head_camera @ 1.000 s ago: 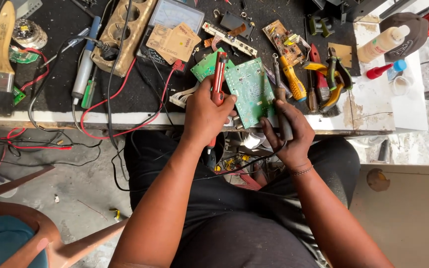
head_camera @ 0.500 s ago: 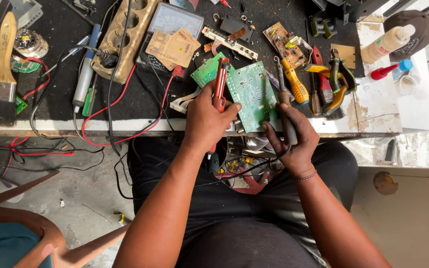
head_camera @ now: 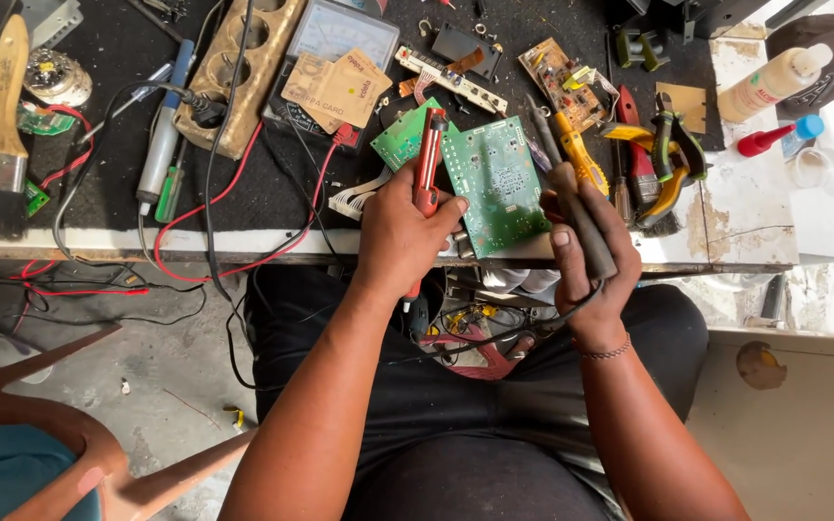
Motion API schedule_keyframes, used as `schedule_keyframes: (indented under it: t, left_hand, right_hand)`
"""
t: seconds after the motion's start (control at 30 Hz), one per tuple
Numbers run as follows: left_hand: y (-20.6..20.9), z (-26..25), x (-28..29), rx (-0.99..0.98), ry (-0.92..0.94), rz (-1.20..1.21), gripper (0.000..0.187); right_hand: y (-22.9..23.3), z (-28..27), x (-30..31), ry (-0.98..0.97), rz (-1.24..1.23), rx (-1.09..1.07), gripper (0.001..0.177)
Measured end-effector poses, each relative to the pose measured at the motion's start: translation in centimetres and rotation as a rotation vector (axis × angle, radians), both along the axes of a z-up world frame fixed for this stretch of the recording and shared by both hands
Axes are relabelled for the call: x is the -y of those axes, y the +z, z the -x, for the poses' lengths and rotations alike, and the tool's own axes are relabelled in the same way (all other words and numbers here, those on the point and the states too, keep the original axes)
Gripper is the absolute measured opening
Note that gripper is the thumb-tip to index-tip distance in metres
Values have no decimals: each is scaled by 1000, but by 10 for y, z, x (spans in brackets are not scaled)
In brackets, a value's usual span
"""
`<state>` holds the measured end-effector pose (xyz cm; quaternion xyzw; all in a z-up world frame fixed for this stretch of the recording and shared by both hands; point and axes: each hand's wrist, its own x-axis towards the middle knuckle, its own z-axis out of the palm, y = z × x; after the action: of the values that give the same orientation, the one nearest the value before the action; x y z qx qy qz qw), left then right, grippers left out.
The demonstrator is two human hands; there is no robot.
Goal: The person sits cross-legged and uses a soldering iron to work on a green circuit board held in their left hand. They then switch to a screwdriver to adjust components on the board, flipping it over to access different sides.
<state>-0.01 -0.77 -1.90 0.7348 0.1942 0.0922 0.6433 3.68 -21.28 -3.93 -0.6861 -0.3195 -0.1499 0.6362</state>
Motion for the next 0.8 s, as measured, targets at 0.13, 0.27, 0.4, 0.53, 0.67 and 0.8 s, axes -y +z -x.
schedule_keyframes:
  t: [0.13,0.27,0.4,0.53,0.67,0.8]
  left_hand:
    - [-2,-2,3,-8,9,-25,51]
    - [-2,-5,3,-24,18,-28,55]
    - [12,-1,1,-28,15,-48,60]
    - [2,-5,-1,-41,22,-37,61]
    - [2,-4,-1,-59,14,-93,66]
    - [7,0,-1,-59,-19,-145,73]
  right_hand:
    - [-1,-2,-7,47,-15,-20,42]
    - [-5,-6,-4,30,-117,-82,44]
    - [-34,-18,10,29,-198,-117,46]
    - [-45,-22,17,13,-172,-137,42]
    - [-49,-24,21,-32,-140,-224,43]
    - [-31,-17,7,-49,-148,-281,46]
